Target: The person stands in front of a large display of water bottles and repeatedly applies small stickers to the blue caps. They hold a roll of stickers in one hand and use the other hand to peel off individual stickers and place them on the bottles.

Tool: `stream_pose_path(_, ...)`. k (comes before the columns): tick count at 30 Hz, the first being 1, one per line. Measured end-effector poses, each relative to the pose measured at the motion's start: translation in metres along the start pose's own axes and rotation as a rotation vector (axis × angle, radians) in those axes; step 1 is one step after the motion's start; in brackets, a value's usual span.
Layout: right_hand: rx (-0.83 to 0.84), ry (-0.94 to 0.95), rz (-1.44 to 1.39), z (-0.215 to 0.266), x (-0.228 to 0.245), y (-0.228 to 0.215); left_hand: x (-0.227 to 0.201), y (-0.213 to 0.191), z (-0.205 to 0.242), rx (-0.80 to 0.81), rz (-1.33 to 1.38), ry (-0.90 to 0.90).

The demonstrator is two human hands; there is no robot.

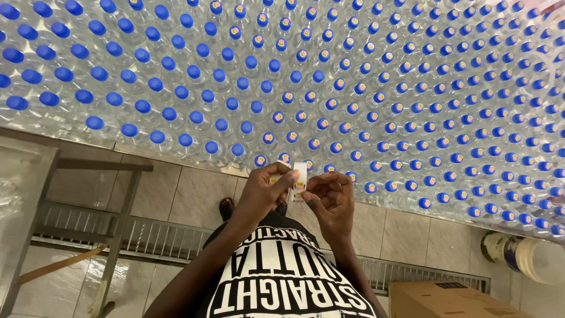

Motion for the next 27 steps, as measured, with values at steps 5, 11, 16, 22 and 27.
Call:
stream_pose_path(5,-0.101,-0.489,0.494,0.010,0.052,0.013,-0.008,0.000,-0.003,-0.015,-0.012,0.065)
stream_pose_path(11,-0.117,-0.693,0.647,0.009,0.074,0.024,-0.019,0.008,-0.004,0.039,-0.085,0.123)
stream_pose_path(16,-0.069,-0.689,0.713,0.009,0.075,0.025,-0.020,0.010,-0.003,0.055,-0.084,0.128)
stream_pose_path(22,-0.058,-0.709,0.706,0.009,0.074,0.028,-0.035,0.015,-0.002,0.081,-0.133,0.139)
stream_pose_path(27,-0.066,-0.695,0.715,0.011,0.067,0.028,-0.030,0.013,0.000,0.094,-0.196,0.136)
Point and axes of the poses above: each hand's wrist, its own z-axis away from the middle knuckle, its own y-axis out of the palm, x = y × z, the point moved 7 cm from there along -z, towards the middle knuckle, and after that the axes turned 11 degrees about y, right-handed, at the moved point
